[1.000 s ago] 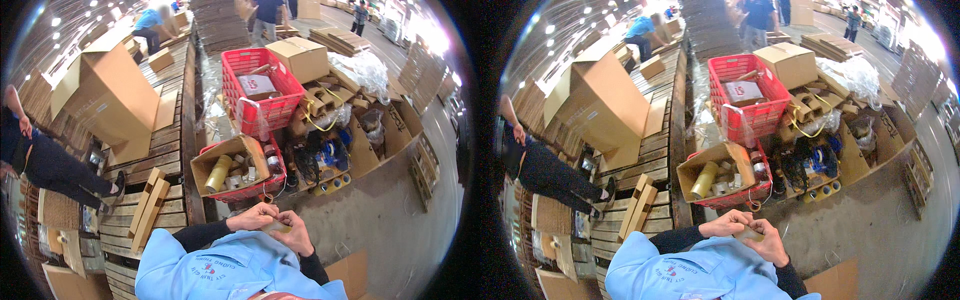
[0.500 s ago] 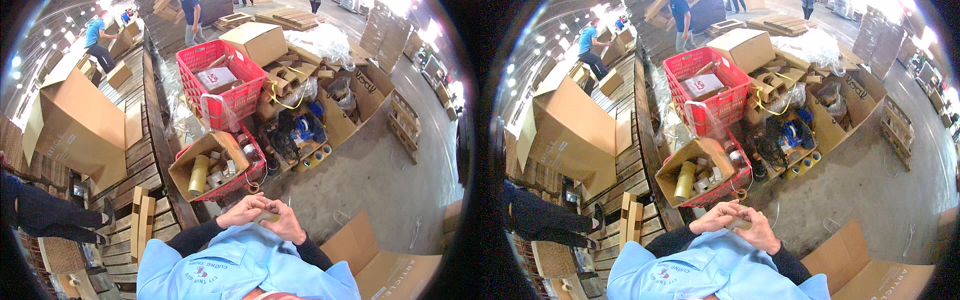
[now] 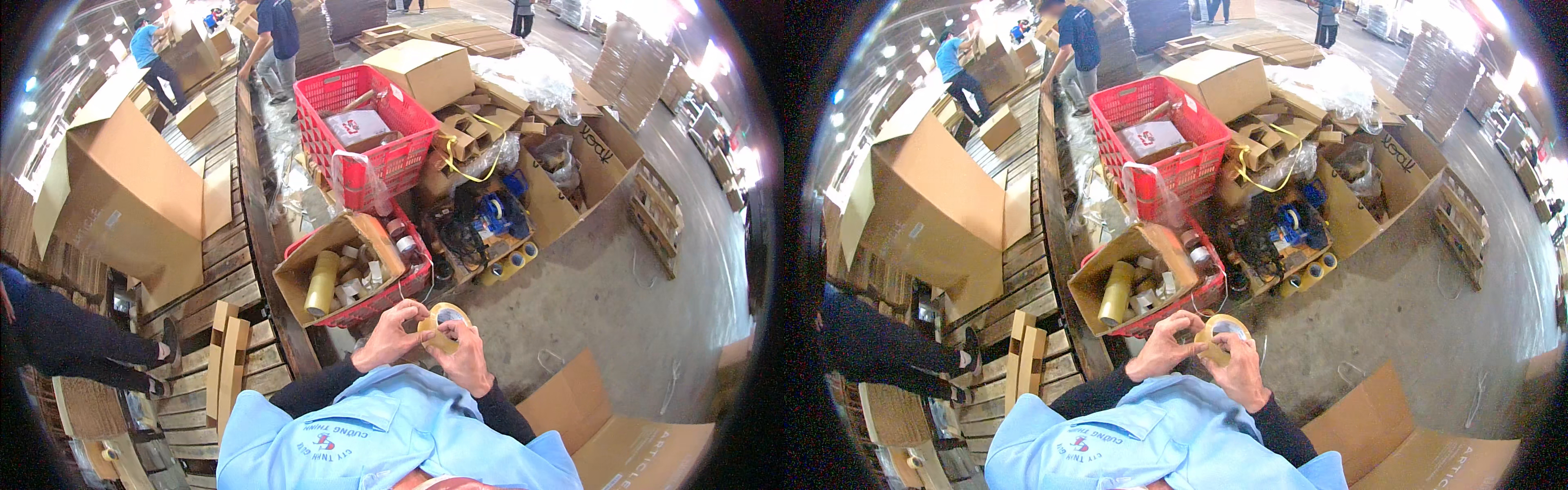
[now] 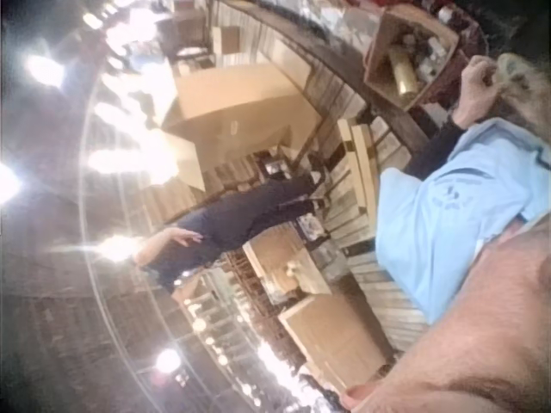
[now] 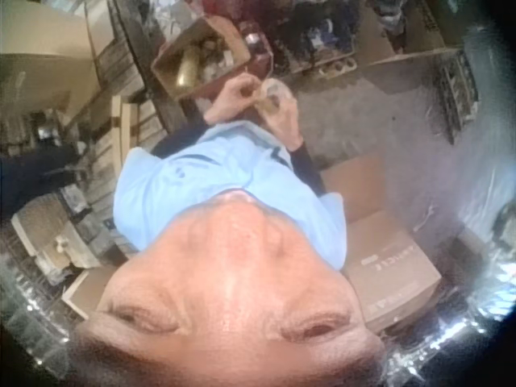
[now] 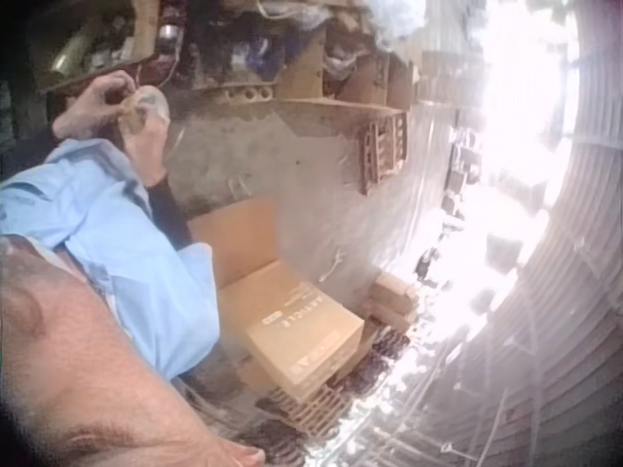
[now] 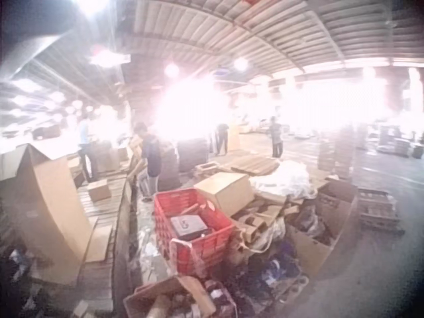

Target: The person repeatedly picks up rolls of clear packing tape from a red basket, rotates them to inspect the edges and labels, and places them back into the basket. The task involves handling multiple tape rolls one at a time without using any tools.

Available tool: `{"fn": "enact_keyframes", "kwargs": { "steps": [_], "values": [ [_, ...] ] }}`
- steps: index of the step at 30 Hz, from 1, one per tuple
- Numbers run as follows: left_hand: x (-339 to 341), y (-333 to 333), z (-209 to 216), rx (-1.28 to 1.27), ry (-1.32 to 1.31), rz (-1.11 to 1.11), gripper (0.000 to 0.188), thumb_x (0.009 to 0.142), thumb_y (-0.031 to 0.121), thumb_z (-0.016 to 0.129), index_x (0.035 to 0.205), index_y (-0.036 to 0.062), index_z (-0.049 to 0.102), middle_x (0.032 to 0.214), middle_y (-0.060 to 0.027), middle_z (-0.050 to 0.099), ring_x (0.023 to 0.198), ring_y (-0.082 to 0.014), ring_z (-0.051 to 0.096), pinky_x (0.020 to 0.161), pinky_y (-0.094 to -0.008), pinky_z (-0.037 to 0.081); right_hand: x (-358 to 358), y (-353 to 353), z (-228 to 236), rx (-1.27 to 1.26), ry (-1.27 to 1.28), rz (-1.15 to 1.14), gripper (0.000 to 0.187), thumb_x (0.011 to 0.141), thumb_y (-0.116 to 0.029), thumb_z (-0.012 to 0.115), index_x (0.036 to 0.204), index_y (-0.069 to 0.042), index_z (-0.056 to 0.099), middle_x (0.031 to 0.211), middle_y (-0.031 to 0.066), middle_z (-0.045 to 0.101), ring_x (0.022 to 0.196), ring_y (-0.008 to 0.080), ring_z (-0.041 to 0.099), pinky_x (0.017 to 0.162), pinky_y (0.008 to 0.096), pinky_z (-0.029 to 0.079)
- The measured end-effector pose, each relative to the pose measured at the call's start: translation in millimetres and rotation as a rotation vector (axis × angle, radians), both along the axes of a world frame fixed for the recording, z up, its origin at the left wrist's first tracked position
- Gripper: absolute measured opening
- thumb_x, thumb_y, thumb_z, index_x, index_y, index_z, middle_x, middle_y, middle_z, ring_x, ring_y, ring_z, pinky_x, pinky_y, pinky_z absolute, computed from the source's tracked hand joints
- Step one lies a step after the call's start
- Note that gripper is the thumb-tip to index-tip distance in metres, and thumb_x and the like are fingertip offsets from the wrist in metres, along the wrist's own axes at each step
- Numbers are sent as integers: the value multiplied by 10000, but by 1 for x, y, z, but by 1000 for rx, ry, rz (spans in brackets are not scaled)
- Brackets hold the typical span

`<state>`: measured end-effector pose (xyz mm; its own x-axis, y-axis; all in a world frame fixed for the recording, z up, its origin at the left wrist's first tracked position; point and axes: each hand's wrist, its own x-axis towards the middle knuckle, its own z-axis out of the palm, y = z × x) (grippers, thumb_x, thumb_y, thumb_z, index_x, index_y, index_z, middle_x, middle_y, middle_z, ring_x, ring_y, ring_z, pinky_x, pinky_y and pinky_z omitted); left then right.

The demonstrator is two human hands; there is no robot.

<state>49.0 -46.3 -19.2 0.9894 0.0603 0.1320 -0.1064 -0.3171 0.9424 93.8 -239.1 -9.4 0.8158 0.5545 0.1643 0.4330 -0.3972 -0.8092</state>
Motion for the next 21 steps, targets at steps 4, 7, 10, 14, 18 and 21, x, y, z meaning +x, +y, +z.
{"fn": "enact_keyframes", "kwargs": {
  "steps": [4,7,10,14,18,21],
  "values": [
    [-1,2,-5,-99,109,56,256,808,136,828,967,-17,698,942,-85,685,924,-162,640,865,-320,521,-3,5,-2,-23,-48,20,386,757,-151,813,1076,-60,616,946,114,703,884,305,668,872,412,429],
    [-4,0,-20,-195,121,120,167,835,94,794,937,-19,726,874,-59,716,829,-122,644,782,-300,536,-3,6,-7,-44,-79,39,391,755,-136,805,1086,-66,608,972,111,693,909,309,666,885,416,422],
    [-8,-8,-23,-217,156,195,145,840,86,780,934,-17,739,863,-66,728,802,-117,650,747,-295,537,-5,7,-20,-77,-113,37,389,745,-110,795,1083,-70,605,977,102,686,924,304,661,891,419,416],
    [-1,-3,-34,-55,194,176,146,842,97,771,940,-8,750,857,-84,730,788,-115,654,719,-295,531,1,12,-32,-110,-199,43,392,732,-82,783,1081,-79,604,982,93,679,938,296,649,900,423,405],
    [4,-2,-44,-148,184,152,132,846,94,739,888,-24,696,792,-98,695,753,-129,634,699,-318,522,7,14,-33,-135,-219,82,392,730,-76,780,1077,-81,598,981,87,673,942,296,638,906,425,398],
    [7,1,-39,-77,171,140,130,844,74,724,904,-26,669,800,-107,682,750,-152,632,701,-321,521,9,15,-34,-120,-238,97,391,728,-78,779,1073,-79,595,975,86,672,937,296,636,905,427,396]
  ]
}}
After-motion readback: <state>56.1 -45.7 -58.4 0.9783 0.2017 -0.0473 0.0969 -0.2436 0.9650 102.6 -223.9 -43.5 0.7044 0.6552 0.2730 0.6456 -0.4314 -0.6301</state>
